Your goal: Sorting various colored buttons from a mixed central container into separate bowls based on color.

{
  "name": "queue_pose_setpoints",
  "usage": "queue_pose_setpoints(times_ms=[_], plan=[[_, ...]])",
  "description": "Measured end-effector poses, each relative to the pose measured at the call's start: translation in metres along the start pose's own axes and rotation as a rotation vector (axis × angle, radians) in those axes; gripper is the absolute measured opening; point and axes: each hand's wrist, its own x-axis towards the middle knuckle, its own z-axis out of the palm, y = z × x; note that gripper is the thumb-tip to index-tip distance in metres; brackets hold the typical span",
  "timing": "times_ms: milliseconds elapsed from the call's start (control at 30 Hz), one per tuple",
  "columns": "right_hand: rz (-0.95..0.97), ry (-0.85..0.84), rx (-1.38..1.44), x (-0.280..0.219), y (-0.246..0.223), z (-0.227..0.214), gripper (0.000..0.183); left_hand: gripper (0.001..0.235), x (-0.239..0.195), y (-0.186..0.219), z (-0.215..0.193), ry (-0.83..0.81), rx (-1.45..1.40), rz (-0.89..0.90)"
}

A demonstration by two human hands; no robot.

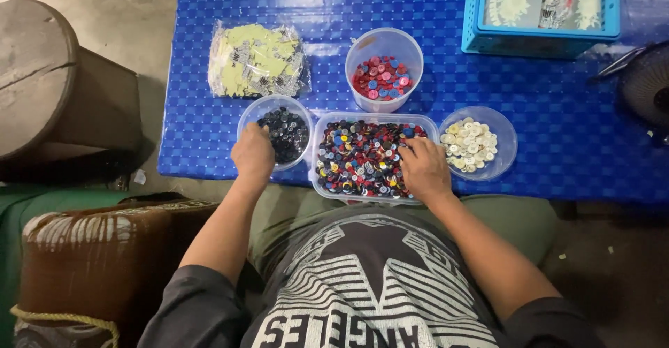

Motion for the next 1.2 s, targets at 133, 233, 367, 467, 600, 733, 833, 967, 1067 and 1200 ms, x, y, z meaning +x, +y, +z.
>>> queue_pose_setpoints(times_ms=[133,233,367,467,600,733,833,967,1067,1200], plan=[[-0.006,-0.012,-0.004,-0.001,0.0,-0.001,0.022,0.027,-0.001,0.018,-0.009,0.157,0.112,0.105],[-0.001,-0.029,-0.001,0.002,-0.002,-0.006,0.023,0.024,-0.009,0.053,-0.029,0.362,0.094,0.288],[-0.01,-0.026,0.004,0.002,-0.001,-0.005,0.028,0.016,-0.039,0.102,-0.028,0.024,-0.047,0.427],[-0.018,-0.023,-0.004,0.0,0.001,0.0,0.03,0.013,-0.057,0.119,-0.002,0.183,-0.126,0.587],[-0.015,-0.039,0.029,0.001,0.01,0.016,0.025,0.027,-0.069,0.126,0.005,0.302,-0.236,0.609],[0.027,-0.055,0.057,0.012,0.009,0.022,0.022,0.028,-0.075,0.123,0.001,0.391,-0.321,0.634],[0.061,-0.074,0.033,0.023,0.012,0.025,0.02,0.044,-0.078,0.117,0.002,0.272,-0.394,0.65],[0.039,-0.036,-0.025,0.033,0.018,0.032,0.014,0.043,-0.083,0.122,-0.013,0.272,-0.408,0.671],[-0.022,-0.021,-0.031,0.05,0.012,0.029,0.005,0.041,-0.081,0.124,-0.02,0.25,-0.412,0.701],[-0.088,-0.001,-0.04,0.058,0.005,0.03,0.008,0.039,-0.081,0.122,-0.007,0.26,-0.423,0.715]])
